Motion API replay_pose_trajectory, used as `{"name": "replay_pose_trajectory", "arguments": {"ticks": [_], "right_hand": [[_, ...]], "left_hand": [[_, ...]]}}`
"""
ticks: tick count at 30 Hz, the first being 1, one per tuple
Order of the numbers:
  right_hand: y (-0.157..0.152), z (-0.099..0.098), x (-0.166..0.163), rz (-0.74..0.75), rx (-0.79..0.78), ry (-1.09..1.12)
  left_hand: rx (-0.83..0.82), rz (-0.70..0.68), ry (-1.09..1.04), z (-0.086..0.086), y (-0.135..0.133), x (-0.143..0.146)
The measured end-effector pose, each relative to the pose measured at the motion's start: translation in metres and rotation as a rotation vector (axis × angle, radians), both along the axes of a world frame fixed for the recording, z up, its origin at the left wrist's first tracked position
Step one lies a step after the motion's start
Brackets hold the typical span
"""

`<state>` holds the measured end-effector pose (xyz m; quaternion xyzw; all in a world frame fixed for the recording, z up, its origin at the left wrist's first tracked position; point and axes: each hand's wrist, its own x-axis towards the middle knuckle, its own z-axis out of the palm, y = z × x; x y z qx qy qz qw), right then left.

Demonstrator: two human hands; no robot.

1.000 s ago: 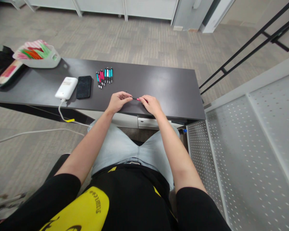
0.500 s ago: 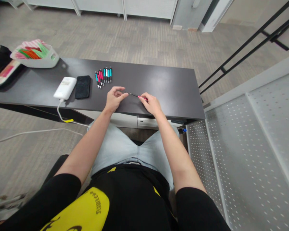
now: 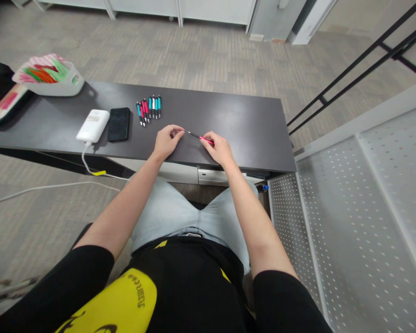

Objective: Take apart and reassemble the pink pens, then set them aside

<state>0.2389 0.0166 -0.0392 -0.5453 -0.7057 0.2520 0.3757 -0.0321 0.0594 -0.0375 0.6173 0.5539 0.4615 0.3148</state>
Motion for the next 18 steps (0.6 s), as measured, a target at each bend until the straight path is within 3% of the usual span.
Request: {"name": "replay_pose_trajectory", "arguments": {"ticks": [6, 18], "right_hand": [[0.000, 0.001, 0.001, 0.026, 0.021, 0.006], [0.000, 0.001, 0.003, 0.058, 0.025, -0.015]], "left_hand": [[-0.110, -0.086, -0.338, 0.009, -0.015, 0.007], [-0.105, -0.183, -0.350, 0.003, -0.018, 0.006]]}}
